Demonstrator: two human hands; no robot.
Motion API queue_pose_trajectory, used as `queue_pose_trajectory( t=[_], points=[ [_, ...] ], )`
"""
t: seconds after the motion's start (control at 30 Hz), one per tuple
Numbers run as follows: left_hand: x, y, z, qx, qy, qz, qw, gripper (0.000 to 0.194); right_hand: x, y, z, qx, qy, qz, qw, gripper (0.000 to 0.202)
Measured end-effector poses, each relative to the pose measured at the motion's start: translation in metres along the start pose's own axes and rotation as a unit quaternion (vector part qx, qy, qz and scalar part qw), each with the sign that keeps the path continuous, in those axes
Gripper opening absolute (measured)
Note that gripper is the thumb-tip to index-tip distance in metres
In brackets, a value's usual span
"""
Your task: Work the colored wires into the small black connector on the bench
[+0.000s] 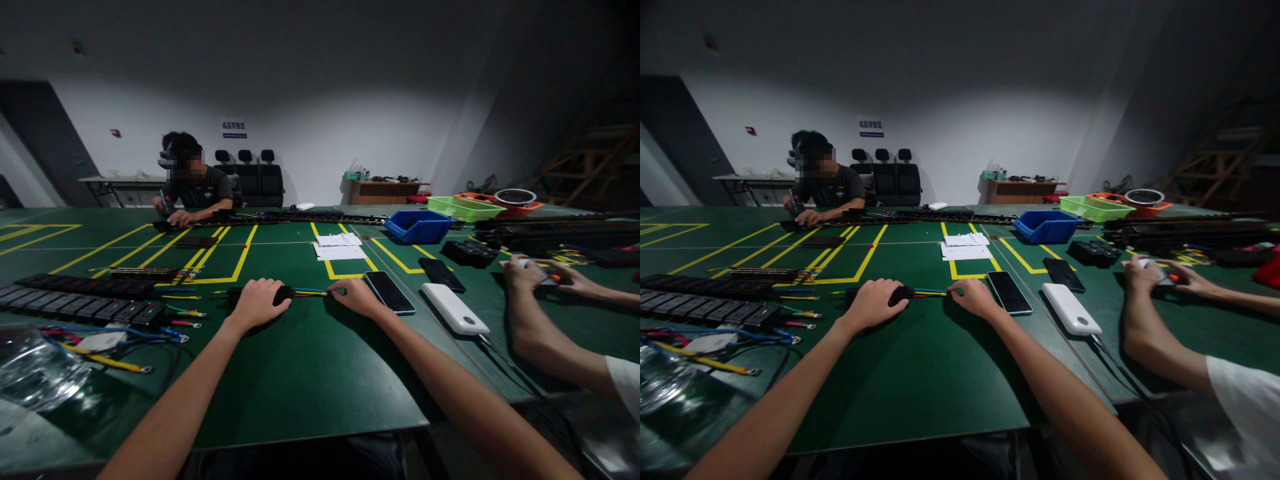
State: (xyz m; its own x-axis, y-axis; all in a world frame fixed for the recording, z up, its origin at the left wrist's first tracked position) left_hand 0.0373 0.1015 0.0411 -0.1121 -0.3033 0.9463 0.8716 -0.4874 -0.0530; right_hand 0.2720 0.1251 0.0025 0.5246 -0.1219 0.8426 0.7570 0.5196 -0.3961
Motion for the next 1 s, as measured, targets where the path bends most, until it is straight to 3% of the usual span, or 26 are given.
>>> queue_pose_trajectory(
  t=[0.13, 0.33, 0.7, 0.83, 1.0],
  points=[
    [0.001, 0.001, 0.000, 0.000, 0.000, 0.014, 1.000, 0.047, -0.002, -0.005, -0.001, 0.037, -0.024, -0.013, 0.999, 0.024],
    [-0.001, 0.000, 0.000, -0.001, 0.002, 0.016, 1.000, 0.048, -0.005, -0.005, 0.000, 0.041, -0.017, -0.027, 0.999, 0.021],
    [0.000, 0.000, 0.000, 0.003, -0.004, -0.010, 1.000, 0.050, -0.002, -0.003, 0.000, 0.012, 0.003, -0.019, 1.000, 0.018],
    [-0.001, -0.001, 0.000, 0.003, -0.005, -0.014, 1.000, 0.051, -0.003, 0.004, 0.000, -0.018, 0.015, 0.014, 1.000, 0.029],
    [-0.001, 0.000, 0.000, 0.002, -0.006, -0.010, 1.000, 0.051, -0.002, 0.003, 0.001, -0.010, 0.007, 0.014, 1.000, 0.009]
  ],
)
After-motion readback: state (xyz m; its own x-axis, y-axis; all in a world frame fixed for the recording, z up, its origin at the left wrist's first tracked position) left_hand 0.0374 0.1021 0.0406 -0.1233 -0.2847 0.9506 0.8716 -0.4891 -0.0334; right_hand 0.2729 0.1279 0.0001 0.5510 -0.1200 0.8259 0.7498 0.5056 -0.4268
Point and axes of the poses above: each hand's wrist, its own z-axis towards the middle knuckle, its own x-axis out of the back of the hand, y = z × x, the point moved 8 cm from there along z, towards the middle knuckle, and after that the axes turned 3 degrees about x, right-handed, at the moved point
